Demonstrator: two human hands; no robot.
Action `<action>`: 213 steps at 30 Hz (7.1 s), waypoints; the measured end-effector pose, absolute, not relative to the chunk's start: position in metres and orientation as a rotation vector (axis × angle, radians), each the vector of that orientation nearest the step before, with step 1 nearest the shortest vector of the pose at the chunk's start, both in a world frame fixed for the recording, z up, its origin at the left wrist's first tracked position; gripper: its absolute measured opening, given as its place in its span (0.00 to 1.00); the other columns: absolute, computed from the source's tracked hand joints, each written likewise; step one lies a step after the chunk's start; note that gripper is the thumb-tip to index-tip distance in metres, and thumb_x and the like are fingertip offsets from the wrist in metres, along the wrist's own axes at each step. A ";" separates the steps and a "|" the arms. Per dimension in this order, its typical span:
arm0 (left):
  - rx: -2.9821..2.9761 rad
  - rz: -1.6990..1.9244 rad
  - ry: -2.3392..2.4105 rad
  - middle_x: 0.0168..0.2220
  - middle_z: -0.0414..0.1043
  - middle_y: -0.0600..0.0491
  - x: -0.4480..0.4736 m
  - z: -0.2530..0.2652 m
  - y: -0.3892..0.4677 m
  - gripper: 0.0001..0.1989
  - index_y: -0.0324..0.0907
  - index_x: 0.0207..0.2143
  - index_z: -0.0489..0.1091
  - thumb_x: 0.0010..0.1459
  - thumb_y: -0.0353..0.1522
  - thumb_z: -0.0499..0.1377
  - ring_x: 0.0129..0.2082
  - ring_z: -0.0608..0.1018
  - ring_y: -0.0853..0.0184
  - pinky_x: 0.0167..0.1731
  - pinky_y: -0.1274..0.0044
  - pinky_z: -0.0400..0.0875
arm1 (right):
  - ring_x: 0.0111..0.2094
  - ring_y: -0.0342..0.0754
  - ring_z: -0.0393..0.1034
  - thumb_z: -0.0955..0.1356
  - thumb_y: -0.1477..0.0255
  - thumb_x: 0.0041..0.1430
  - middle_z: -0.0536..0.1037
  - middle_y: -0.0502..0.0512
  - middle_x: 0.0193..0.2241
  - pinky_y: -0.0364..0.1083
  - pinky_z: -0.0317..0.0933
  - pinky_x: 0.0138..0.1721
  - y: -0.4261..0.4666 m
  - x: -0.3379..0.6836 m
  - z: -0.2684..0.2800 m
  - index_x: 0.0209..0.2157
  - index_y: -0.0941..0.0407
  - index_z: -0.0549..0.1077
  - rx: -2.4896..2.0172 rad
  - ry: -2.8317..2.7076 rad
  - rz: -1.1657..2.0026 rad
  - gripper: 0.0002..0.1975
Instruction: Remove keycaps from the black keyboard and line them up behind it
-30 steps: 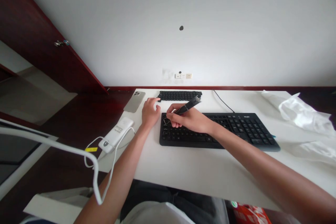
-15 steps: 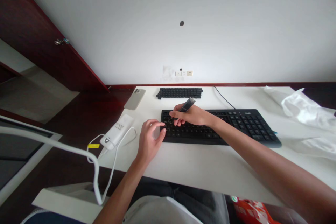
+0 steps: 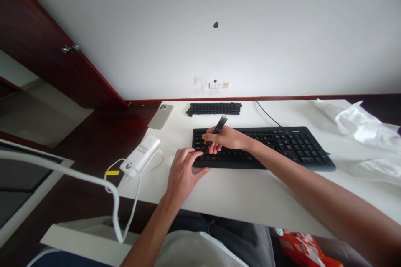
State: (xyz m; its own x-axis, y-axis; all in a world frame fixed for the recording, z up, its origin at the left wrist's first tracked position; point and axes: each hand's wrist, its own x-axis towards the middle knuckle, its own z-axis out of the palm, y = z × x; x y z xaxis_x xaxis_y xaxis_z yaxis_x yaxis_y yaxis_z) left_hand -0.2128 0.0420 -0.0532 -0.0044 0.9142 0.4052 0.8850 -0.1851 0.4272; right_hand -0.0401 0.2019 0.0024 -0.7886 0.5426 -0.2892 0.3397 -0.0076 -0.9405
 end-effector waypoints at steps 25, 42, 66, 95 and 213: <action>2.209 0.907 1.913 0.49 0.72 0.50 -0.210 -0.051 0.043 0.22 0.46 0.50 0.69 0.56 0.32 0.73 0.51 0.74 0.56 0.52 0.64 0.74 | 0.26 0.46 0.77 0.67 0.62 0.69 0.82 0.55 0.25 0.44 0.71 0.30 0.192 -0.039 0.010 0.28 0.56 0.72 -0.800 -2.289 1.745 0.17; 2.066 0.996 1.998 0.45 0.72 0.51 -0.208 -0.049 0.040 0.29 0.46 0.51 0.66 0.51 0.30 0.76 0.48 0.74 0.56 0.48 0.65 0.73 | 0.27 0.45 0.75 0.67 0.64 0.67 0.81 0.52 0.25 0.44 0.68 0.31 0.190 -0.039 0.008 0.28 0.56 0.73 -0.678 -2.364 1.657 0.15; 2.044 0.968 1.918 0.49 0.71 0.50 -0.208 -0.045 0.039 0.24 0.47 0.49 0.68 0.54 0.29 0.73 0.52 0.74 0.56 0.53 0.63 0.73 | 0.24 0.43 0.61 0.64 0.66 0.67 0.70 0.47 0.21 0.44 0.55 0.29 0.182 -0.050 0.010 0.25 0.55 0.70 -0.546 -2.494 1.412 0.16; 2.041 1.017 1.878 0.47 0.73 0.51 -0.214 -0.050 0.041 0.14 0.46 0.38 0.74 0.53 0.31 0.74 0.49 0.77 0.57 0.52 0.63 0.75 | 0.25 0.45 0.63 0.63 0.58 0.70 0.69 0.48 0.21 0.45 0.57 0.31 0.173 -0.049 0.018 0.34 0.57 0.79 -0.432 -2.554 1.615 0.20; 1.950 0.659 2.219 0.26 0.76 0.57 -0.261 -0.038 0.205 0.08 0.54 0.43 0.81 0.64 0.38 0.63 0.29 0.76 0.65 0.31 0.75 0.60 | 0.21 0.41 0.70 0.72 0.67 0.56 0.75 0.44 0.18 0.39 0.66 0.27 0.133 -0.065 -0.024 0.26 0.57 0.75 -0.380 -2.623 2.837 0.09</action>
